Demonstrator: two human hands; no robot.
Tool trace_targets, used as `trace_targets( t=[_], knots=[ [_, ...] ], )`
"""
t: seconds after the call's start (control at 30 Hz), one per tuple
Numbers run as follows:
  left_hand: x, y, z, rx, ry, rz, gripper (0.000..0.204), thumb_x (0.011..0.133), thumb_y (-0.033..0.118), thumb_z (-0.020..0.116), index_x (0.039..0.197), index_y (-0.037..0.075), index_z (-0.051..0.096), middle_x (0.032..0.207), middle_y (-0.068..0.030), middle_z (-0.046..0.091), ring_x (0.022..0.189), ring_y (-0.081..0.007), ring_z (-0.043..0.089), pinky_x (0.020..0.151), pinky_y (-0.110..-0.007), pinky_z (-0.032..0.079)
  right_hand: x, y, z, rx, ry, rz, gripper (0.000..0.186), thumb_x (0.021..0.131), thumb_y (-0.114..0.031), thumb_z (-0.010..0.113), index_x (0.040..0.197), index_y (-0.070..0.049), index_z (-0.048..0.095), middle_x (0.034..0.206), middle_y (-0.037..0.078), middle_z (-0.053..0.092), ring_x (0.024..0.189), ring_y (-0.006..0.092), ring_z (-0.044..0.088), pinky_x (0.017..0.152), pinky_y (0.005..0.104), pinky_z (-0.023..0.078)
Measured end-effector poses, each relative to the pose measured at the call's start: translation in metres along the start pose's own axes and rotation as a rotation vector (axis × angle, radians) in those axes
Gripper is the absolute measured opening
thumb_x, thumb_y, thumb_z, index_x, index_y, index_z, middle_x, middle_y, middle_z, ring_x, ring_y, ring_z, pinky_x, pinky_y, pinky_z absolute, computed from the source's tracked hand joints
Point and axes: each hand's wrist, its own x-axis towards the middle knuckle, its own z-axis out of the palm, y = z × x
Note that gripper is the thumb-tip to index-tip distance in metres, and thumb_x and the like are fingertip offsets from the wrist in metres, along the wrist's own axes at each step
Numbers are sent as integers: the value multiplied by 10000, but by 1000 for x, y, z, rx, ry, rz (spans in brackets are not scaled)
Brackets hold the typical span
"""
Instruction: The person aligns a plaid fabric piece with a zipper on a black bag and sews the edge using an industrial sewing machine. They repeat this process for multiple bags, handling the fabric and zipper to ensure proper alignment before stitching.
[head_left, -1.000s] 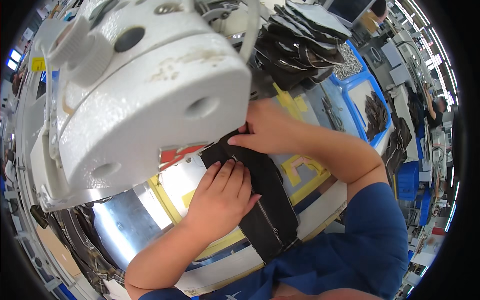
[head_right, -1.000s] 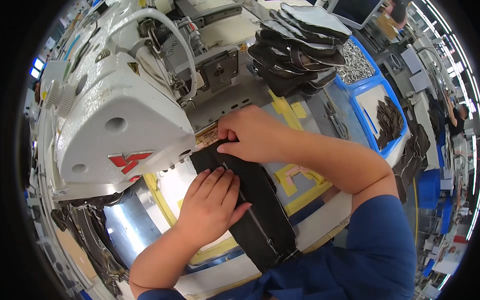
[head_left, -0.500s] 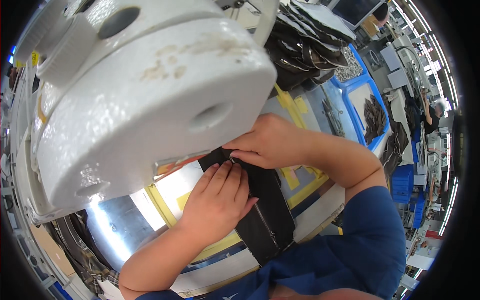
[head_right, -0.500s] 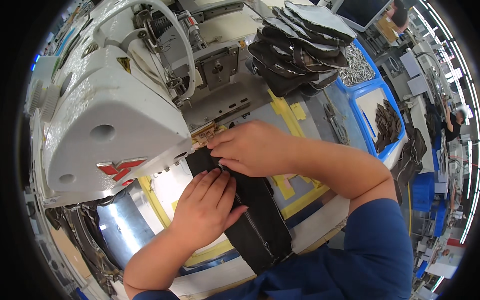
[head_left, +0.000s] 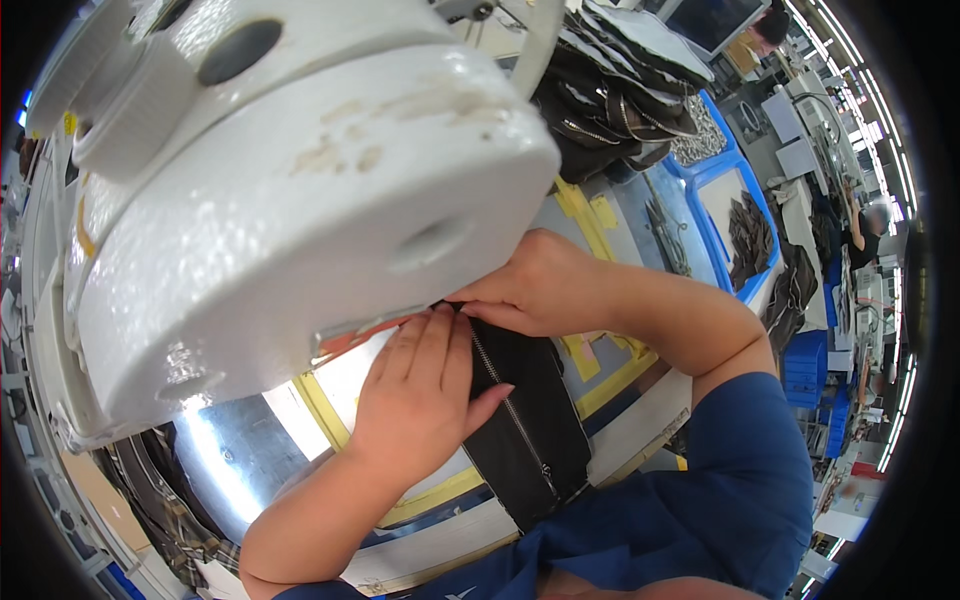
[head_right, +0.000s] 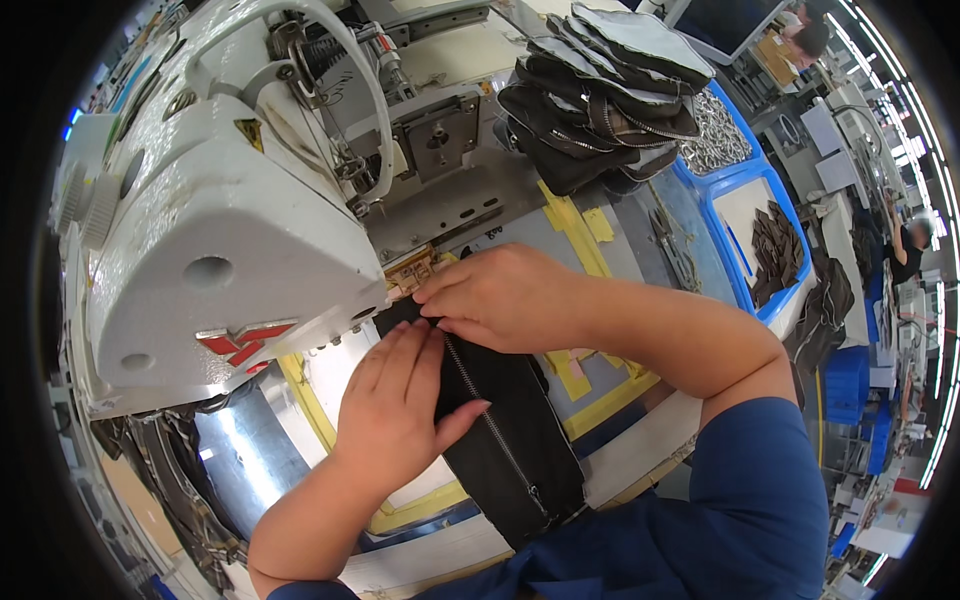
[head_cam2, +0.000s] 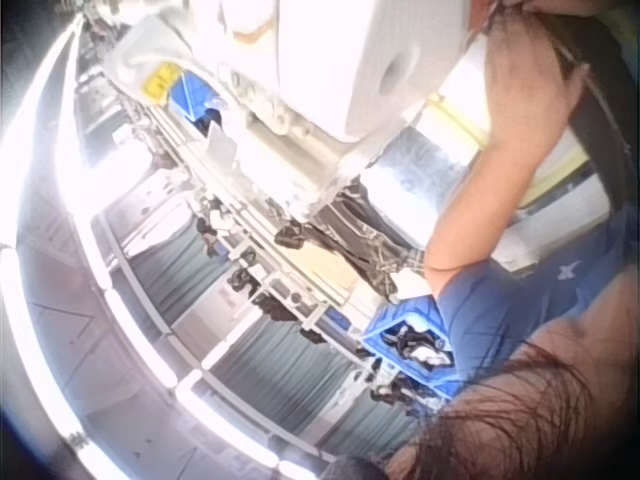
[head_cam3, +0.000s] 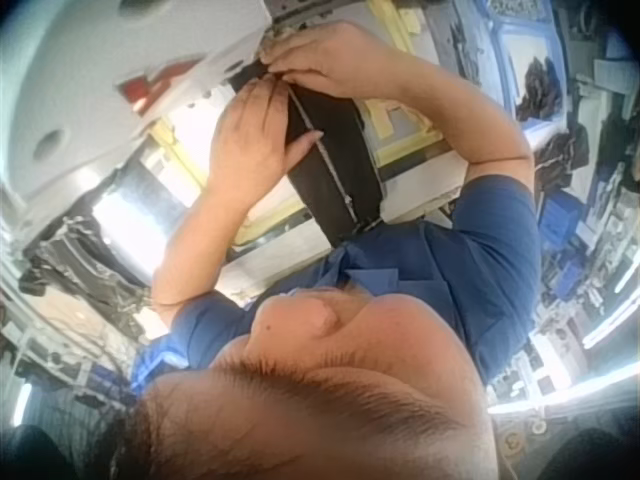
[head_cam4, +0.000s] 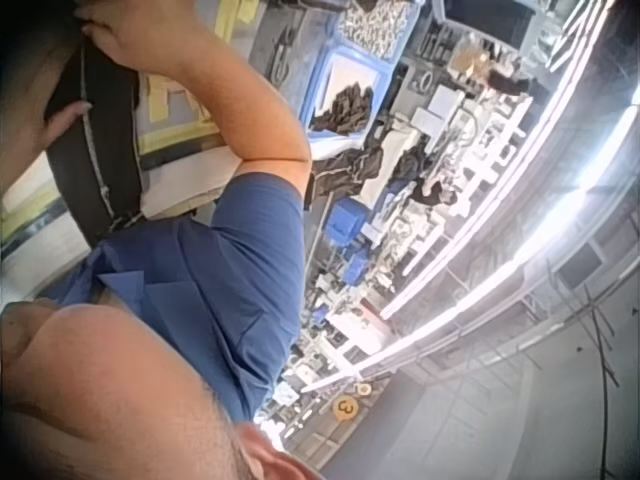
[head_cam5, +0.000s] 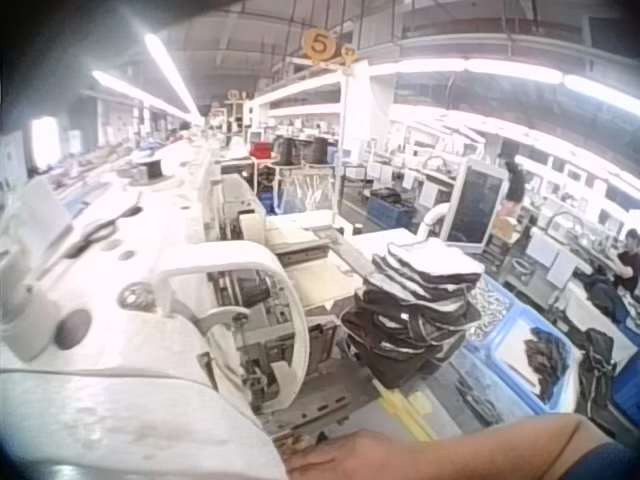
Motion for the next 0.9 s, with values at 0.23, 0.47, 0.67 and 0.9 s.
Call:
trace_targets(
  t=[0.23,0.47,0.67,0.9],
  knots=[
    [5,-4,-1,44,-53,-59,763,800,447,850,1309,-83,642,1373,-247,640,1234,-424,626,1069,-505,495,-4,-1,2,-34,-19,5,202,936,-201,726,1089,-78,774,1241,43,753,994,261,754,826,380,625],
    [7,-1,-3,144,-115,-84,806,788,506,842,1353,-31,641,1440,-173,628,1207,-363,616,1035,-477,452,-9,-1,-20,-67,-197,6,251,966,-235,678,1145,-87,774,1234,32,756,948,280,751,802,408,617],
    [8,1,-7,189,-137,-82,798,798,527,837,1346,-21,649,1453,-152,629,1174,-335,615,997,-462,453,-3,-11,-31,-142,-303,72,264,957,-223,649,1171,-146,782,1231,3,746,952,262,759,769,415,619],
    [11,5,-14,189,-163,-103,826,784,560,836,1344,-19,652,1445,-137,638,1140,-303,617,963,-444,458,9,-14,-32,-200,-394,166,299,943,-193,611,1184,-153,783,1328,-47,745,989,252,760,779,424,621]
  ],
)
